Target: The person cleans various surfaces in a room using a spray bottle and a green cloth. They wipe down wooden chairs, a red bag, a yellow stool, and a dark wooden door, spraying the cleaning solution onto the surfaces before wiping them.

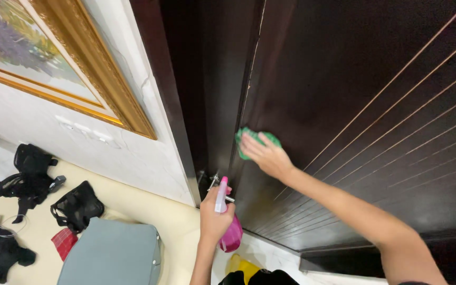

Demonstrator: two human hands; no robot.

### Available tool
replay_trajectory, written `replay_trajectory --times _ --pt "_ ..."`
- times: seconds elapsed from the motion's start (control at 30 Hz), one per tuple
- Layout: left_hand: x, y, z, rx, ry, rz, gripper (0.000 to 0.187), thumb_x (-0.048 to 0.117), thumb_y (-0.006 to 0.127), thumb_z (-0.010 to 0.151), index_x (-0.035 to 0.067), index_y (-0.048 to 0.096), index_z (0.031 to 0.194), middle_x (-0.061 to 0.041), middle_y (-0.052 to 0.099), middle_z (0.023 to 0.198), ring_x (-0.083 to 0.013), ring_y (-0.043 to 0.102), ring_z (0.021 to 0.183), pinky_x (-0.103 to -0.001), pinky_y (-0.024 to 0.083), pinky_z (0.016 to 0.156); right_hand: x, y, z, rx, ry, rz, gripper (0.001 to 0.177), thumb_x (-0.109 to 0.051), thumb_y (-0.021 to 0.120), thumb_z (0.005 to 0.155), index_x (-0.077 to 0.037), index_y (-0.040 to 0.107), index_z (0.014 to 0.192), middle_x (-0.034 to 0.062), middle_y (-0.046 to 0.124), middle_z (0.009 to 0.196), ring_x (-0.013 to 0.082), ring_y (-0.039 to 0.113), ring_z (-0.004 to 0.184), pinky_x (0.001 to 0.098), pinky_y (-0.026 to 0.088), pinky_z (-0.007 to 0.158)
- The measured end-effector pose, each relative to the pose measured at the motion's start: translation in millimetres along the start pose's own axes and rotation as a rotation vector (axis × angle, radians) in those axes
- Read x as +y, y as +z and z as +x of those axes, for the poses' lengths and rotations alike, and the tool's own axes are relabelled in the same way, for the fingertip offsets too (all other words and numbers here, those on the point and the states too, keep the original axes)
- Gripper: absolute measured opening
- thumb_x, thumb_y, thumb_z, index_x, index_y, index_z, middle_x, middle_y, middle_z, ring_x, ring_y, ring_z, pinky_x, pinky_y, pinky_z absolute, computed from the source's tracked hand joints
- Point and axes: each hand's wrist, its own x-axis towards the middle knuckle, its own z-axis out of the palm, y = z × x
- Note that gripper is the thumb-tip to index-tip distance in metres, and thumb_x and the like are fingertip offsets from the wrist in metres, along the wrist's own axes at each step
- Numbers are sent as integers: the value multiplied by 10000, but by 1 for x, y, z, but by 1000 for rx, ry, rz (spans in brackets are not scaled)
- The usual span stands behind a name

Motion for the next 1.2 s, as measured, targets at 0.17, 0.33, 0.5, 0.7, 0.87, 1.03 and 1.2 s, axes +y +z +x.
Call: replay_trajectory --times 0.17,0.33,0.5,0.7,0.87,1.03,1.2 --pt "-1 -1 -4 -7 -91 -6 398 7 668 696 25 700 1092 -148 723 995 -328 725 857 -366 569 763 112 -115 45 377 526 -43 674 -316 757 930 -187 549 1559 52 473 1611 262 393 1534 697 210 1182" --pt "-2 3 -3 -22 -100 -11 381 0 659 693 19 703 1071 -152 726 988 -326 730 877 -366 571 782 46 -43 36 377 526 -122 637 -301 715 972 -174 517 1564 48 456 1632 258 367 1538 642 169 1227" --pt "-1 2 2 -47 -93 6 401 3 662 690 22 700 1089 -149 724 1003 -322 726 880 -362 571 781 -68 60 -40 -3 97 -65 619 -276 519 929 -158 458 1533 17 429 1610 164 335 1517 441 268 1199" --pt "-4 4 4 -77 -34 -3 384 1 679 682 20 698 1065 -142 726 1004 -305 728 902 -361 572 807 -27 35 -72 -136 -96 -16 635 -257 513 924 -136 415 1539 26 379 1636 163 308 1528 419 255 1215" --pt "15 17 10 -148 -201 3 375 -7 660 693 38 702 1063 -117 727 987 -291 715 739 -350 571 713 59 -48 -40 270 477 -101 629 -282 684 947 -285 527 1556 -16 516 1575 185 401 1507 607 173 1219" --pt "20 32 11 -152 -25 -13 378 -18 656 690 29 696 1063 -125 717 972 -270 711 746 -333 563 699 -4 15 -81 205 411 -102 636 -277 647 960 -266 493 1577 -5 485 1578 190 395 1482 565 163 1209" --pt "24 30 14 -176 47 -18 376 -15 657 686 27 688 1058 -121 712 959 -263 706 730 -326 561 679 -57 72 -162 -78 58 -109 694 -280 540 917 -251 385 1592 -67 401 1645 88 320 1519 425 234 1216"
